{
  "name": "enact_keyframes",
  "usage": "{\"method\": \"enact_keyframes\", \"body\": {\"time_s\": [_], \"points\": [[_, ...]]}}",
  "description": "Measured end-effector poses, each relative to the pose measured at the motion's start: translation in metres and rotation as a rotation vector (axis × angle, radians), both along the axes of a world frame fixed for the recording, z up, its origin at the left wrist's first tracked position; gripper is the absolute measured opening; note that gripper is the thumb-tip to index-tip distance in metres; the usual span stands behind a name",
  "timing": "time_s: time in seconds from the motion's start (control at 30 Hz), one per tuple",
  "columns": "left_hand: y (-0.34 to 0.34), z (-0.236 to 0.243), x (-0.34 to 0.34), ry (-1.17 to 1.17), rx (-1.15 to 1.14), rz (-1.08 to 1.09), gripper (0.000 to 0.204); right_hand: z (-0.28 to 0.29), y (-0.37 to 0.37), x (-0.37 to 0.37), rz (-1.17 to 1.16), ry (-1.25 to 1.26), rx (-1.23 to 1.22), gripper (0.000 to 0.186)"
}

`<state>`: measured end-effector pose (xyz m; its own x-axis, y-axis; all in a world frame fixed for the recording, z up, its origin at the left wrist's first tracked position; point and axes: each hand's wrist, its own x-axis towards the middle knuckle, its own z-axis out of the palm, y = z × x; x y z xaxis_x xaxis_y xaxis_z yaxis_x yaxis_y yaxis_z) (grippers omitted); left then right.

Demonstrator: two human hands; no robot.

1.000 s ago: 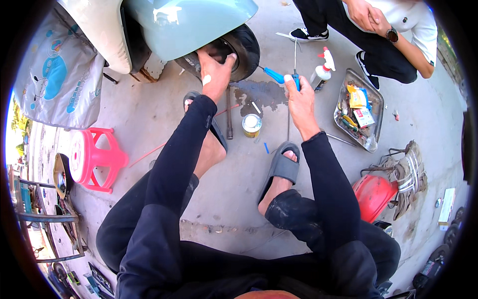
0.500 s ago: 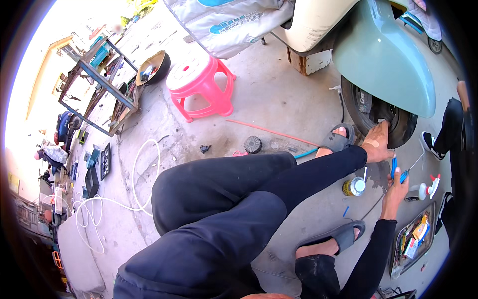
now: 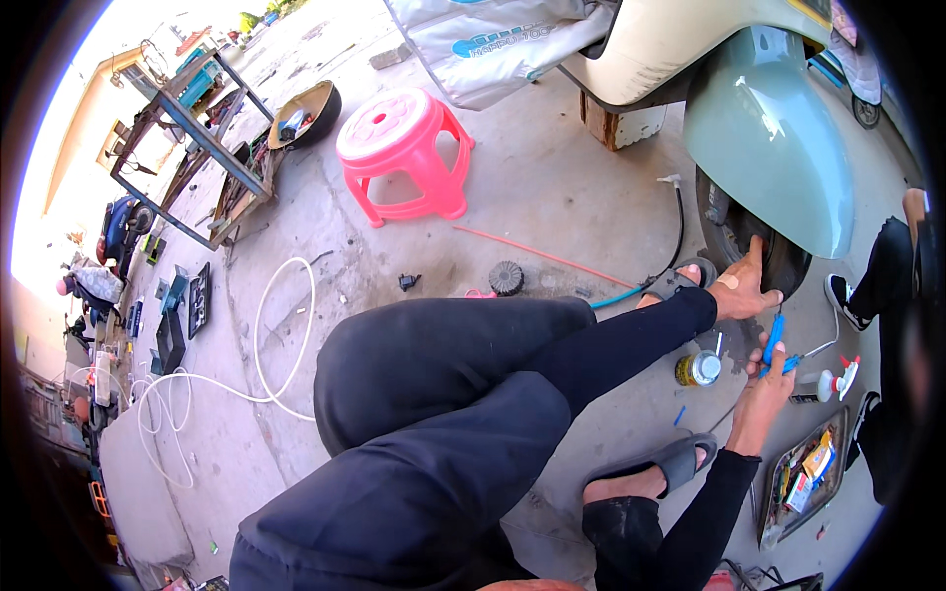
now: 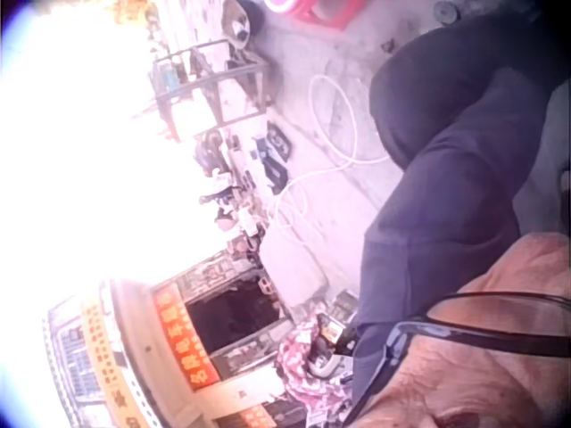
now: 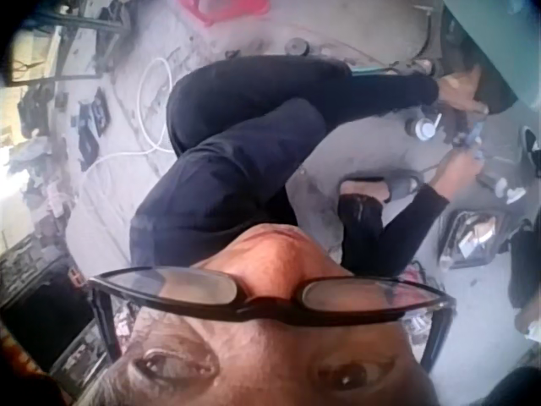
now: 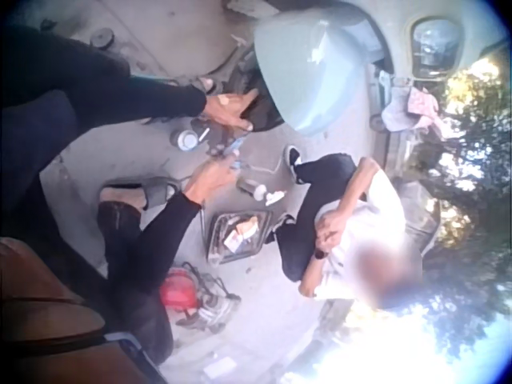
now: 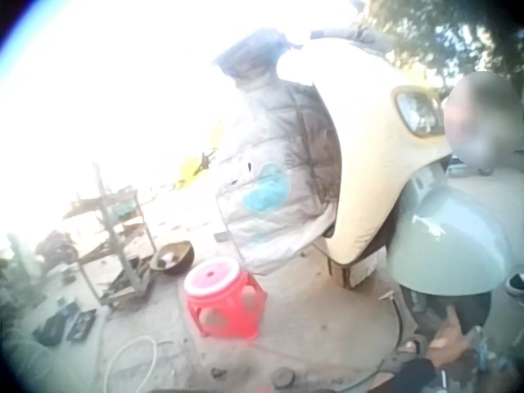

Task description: The person opens a small packet and uses a screwdriver to apply a substance from a small container onto a component of a light blue scooter. They then use the screwdriver to work on the scooter's front wheel area.

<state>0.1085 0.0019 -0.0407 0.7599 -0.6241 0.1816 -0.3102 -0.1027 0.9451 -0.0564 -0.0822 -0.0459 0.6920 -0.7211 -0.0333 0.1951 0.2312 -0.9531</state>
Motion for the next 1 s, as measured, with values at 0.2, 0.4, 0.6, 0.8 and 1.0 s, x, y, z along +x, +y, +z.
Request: {"method": "enact_keyframes", "body": {"time_s": [0.2,0.4,0.6,0.8,1.0], "points": [[0.024,0.01,0.007,-0.12,0.102,-0.05,0.118,-0.019,0.001,-0.004,-0.003,0.11,-0.122,0.022],[0.033,-0.008,0.043,-0.166,-0.253,-0.108,0.097,0.014,0.052,0.006,-0.099,0.185,-0.346,0.025],[0.029,0.006,0.023,-0.088,-0.124,-0.115,0.105,0.025,0.066,-0.036,-0.206,0.386,-0.552,0.026],[0.031,-0.004,0.034,-0.037,-0.165,-0.119,0.104,0.012,0.094,-0.115,-0.182,0.401,-0.427,0.018],[0.029,0.005,0.033,0.029,-0.208,-0.163,0.105,-0.018,0.079,-0.146,-0.28,0.574,-0.483,0.027]]}}
